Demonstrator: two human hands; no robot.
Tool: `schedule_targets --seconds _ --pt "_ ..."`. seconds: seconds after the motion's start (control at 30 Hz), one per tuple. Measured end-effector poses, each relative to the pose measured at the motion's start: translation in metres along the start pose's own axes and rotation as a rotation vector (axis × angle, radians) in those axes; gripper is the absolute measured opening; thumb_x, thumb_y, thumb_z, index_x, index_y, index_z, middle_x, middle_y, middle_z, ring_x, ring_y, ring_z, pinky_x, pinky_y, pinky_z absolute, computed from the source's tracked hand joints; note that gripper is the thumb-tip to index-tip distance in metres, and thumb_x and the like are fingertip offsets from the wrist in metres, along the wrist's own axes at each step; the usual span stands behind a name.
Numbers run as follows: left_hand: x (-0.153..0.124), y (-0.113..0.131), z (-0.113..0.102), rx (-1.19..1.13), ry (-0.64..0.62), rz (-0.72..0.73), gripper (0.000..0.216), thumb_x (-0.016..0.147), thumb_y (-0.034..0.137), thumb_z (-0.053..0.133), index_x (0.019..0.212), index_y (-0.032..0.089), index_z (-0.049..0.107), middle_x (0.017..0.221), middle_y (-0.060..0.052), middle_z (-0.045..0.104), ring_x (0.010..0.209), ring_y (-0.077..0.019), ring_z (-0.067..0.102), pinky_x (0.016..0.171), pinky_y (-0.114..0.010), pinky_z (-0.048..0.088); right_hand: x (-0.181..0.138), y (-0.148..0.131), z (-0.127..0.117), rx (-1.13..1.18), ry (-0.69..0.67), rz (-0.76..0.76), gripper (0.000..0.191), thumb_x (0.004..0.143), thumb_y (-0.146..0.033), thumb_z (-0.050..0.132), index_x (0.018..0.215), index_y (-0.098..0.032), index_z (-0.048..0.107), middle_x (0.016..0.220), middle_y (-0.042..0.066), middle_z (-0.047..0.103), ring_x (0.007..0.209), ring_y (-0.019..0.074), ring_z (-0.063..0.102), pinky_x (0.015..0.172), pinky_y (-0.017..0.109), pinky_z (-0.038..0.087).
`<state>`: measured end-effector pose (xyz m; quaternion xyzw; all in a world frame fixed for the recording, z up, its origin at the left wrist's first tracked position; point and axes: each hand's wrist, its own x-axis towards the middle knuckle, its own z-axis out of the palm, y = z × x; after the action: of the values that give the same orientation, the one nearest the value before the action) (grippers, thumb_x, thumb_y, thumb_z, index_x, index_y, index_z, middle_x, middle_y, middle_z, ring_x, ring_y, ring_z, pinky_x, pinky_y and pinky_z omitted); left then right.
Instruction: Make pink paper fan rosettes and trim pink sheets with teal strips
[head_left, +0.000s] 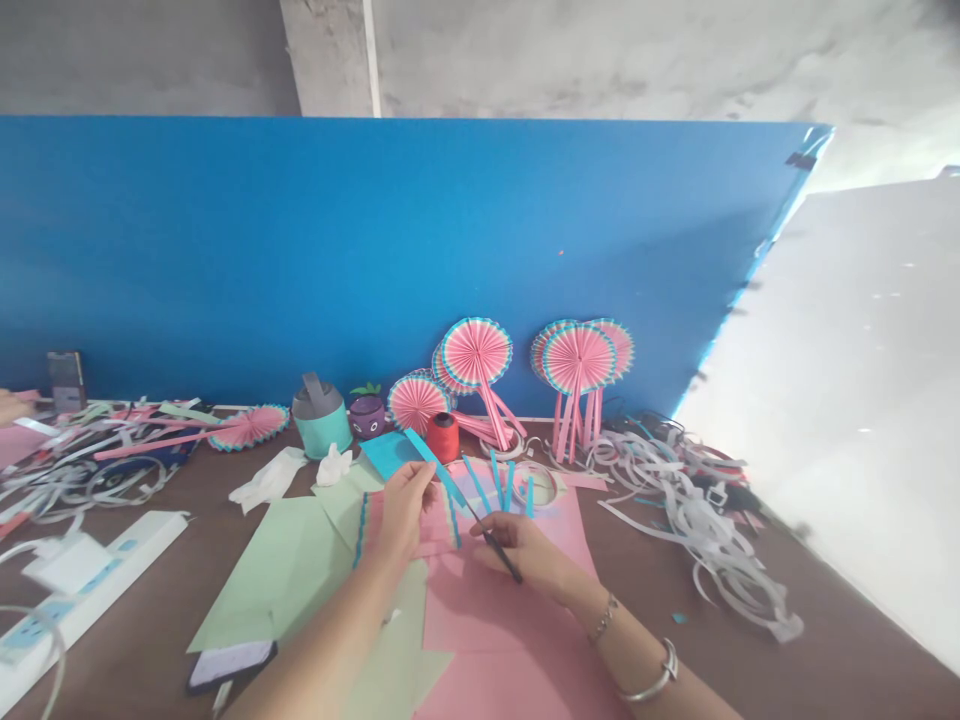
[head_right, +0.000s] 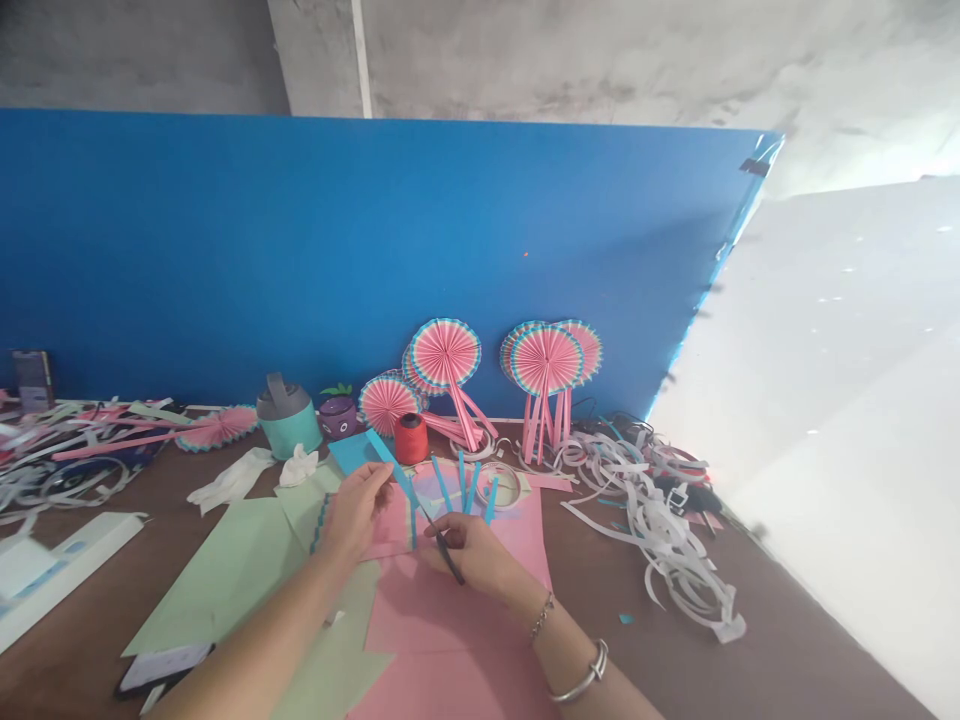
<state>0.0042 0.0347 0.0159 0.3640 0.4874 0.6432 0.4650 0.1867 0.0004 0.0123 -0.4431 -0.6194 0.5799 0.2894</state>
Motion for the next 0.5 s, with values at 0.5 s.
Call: schedule_targets --seconds 0.5 --pt "-0.0008 -0.0016 -0.0001 -0.003 -0.030 -0.004 0.032 0.067 0.043 0.069 0.056 0.019 0.051 0.046 0.006 0.049 0.043 -0.0071 0.040 0.045 -0.021 0.029 -0.0012 -0.0027 0.0005 -0.066 0.025 0.040 0.034 0.068 -0.040 0.073 0.090 -0.016 0.065 0.059 -0.005 0.050 0.048 0.0062 0.033 0.045 0.021 0.023"
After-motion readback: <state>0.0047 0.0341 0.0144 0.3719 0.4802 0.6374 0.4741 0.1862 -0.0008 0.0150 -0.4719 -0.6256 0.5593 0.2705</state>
